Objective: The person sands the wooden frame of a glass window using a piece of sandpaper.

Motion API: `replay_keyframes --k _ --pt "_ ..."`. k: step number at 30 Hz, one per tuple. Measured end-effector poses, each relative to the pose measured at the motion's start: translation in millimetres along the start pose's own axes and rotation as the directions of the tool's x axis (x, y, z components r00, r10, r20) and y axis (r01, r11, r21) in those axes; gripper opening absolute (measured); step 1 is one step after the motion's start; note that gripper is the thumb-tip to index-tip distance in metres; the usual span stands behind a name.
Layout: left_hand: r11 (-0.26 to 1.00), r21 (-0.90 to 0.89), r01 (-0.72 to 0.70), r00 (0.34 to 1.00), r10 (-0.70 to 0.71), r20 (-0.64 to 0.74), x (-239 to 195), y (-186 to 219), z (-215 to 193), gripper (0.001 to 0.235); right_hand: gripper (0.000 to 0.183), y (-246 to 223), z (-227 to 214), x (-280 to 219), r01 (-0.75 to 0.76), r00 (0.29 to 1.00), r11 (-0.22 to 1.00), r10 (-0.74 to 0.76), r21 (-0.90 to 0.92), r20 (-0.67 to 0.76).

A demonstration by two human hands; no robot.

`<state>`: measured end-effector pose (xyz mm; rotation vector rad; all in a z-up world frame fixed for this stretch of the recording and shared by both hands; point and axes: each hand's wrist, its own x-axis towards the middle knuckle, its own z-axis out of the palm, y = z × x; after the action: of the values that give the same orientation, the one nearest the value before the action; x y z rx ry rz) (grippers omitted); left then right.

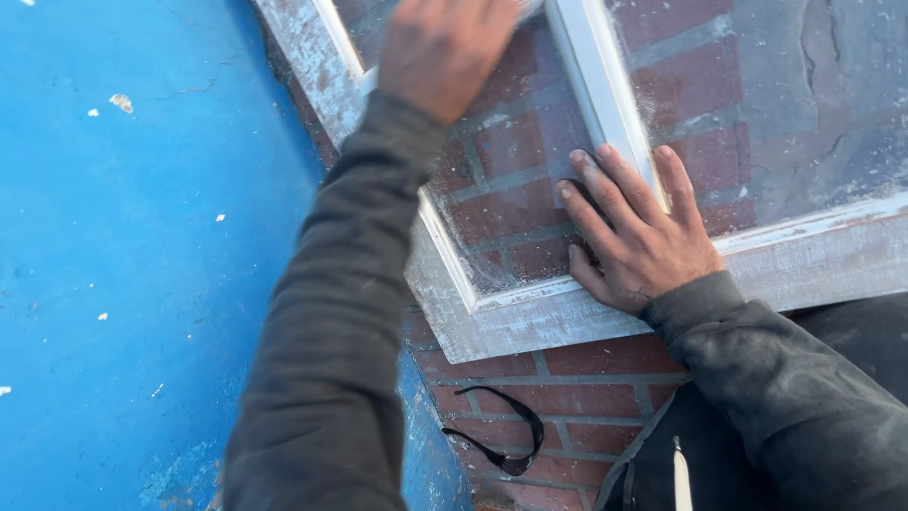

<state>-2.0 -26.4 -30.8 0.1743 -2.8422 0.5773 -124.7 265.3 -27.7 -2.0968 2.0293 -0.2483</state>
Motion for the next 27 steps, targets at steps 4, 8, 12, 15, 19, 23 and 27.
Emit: replay_keyframes --k 4,8,12,15,19,23,27 --pt "0.997 -0.074 0.020 0.991 -0.010 0.130 -58 -28 -40 0.010 0.066 0 -3 2 0.024 1.000 0.999 -0.024 -0.045 -0.005" --pt "0.999 -0.012 0.037 0.989 -0.035 0.142 -65 -25 -29 0.009 0.068 -1 3 0 0.020 1.000 1.000 -0.020 -0.001 -0.008" --pt "0.999 -0.052 -0.004 0.999 0.006 0.044 -49 -14 -29 0.009 0.064 -1 2 0 0.022 1.000 1.000 -0.022 -0.023 0.006" --pt "0.997 -0.081 -0.010 0.998 0.015 0.063 -65 -21 -50 0.015 0.066 1 2 0 0.019 1.000 0.999 -0.019 -0.047 -0.009" --pt "0.993 -0.112 0.023 0.999 -0.028 -0.042 -27 -10 -69 0.018 0.066 -4 1 -2 0.026 1.000 1.000 -0.026 -0.007 0.018" --pt "0.955 -0.250 0.158 0.982 -0.178 -0.059 -12 -3 -49 0.016 0.063 -3 -2 -2 -0.007 0.999 0.998 0.009 0.058 -0.033" --pt "0.850 -0.391 0.354 0.934 -0.339 0.111 -12 24 -33 0.015 0.062 -1 -3 -1 -0.014 0.999 0.997 0.016 0.071 -0.034"
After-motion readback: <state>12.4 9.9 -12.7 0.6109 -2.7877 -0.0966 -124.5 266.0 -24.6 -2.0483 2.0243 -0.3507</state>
